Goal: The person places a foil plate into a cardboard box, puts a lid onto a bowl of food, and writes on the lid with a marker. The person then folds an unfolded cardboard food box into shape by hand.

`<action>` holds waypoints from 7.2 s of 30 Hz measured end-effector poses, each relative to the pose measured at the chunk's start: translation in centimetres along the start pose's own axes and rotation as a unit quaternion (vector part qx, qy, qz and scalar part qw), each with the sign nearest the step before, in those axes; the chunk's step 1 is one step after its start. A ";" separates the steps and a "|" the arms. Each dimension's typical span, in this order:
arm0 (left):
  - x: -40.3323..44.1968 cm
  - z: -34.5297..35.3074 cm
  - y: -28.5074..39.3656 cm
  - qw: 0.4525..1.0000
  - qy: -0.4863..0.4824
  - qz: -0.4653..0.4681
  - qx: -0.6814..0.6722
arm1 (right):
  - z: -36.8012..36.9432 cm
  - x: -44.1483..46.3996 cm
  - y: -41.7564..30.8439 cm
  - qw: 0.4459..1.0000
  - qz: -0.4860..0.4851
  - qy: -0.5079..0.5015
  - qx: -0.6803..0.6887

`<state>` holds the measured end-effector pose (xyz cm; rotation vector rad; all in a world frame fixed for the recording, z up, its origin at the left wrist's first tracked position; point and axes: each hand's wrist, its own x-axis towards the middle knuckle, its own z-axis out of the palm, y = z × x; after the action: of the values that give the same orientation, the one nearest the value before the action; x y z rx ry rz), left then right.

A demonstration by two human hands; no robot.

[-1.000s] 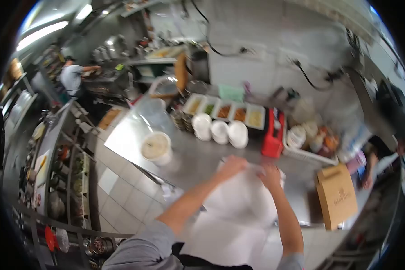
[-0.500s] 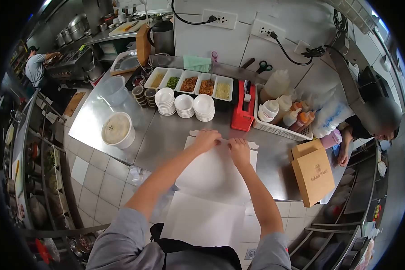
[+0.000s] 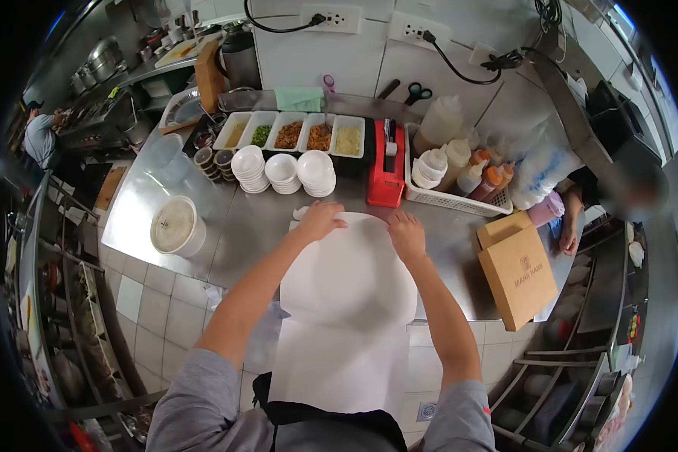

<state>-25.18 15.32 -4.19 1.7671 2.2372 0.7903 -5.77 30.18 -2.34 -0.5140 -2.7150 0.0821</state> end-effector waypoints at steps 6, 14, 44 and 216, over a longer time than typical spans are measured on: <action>-1.1 1.5 0.2 0.982 0.148 0.080 0.085 | -0.3 0.6 -1.2 0.999 -0.022 0.039 0.012; -1.5 1.5 0.4 0.971 0.179 0.093 0.130 | 0.7 0.5 -2.7 0.996 -0.041 -0.032 -0.068; -7.4 7.2 4.9 0.976 0.090 -0.041 0.196 | 4.4 -5.2 -8.7 0.996 0.018 0.082 0.044; -4.1 -8.6 -6.7 0.919 -0.163 -0.151 -0.324 | 1.0 -8.7 -8.8 0.943 0.164 0.186 0.221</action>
<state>-33.65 7.96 -1.08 1.1108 1.6906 0.9384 -1.61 18.85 -5.26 -0.7479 -2.1302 0.6019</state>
